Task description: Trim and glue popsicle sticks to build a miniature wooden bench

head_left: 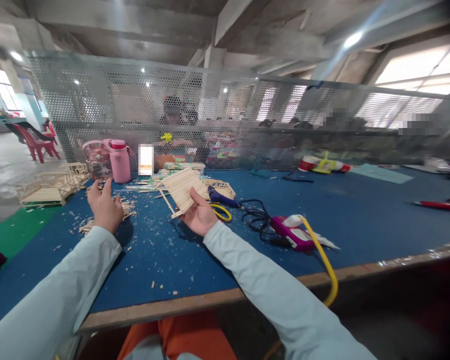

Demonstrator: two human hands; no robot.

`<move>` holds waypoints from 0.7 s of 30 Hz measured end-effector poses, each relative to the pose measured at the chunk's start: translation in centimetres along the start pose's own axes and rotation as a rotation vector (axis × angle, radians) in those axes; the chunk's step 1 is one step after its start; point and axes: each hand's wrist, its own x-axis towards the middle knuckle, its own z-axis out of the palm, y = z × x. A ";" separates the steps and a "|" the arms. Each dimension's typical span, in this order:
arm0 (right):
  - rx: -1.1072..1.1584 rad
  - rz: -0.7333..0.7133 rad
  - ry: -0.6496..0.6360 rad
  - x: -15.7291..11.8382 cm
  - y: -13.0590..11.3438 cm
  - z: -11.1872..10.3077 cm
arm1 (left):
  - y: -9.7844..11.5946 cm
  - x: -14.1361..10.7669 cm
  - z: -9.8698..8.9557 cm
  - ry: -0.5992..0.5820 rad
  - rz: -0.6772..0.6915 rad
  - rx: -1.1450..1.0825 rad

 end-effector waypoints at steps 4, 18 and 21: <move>-0.076 -0.010 -0.022 0.0 0.9 0.3 | 1.5 -1.4 -0.1 -0.068 0.032 -0.157; -0.855 -0.325 -0.220 0.5 2.4 -1.6 | 2.3 -2.2 0.4 -0.523 -0.144 -0.697; -1.097 -0.459 -0.351 0.0 2.6 -1.3 | 2.9 -2.6 0.2 -0.739 -0.154 -0.811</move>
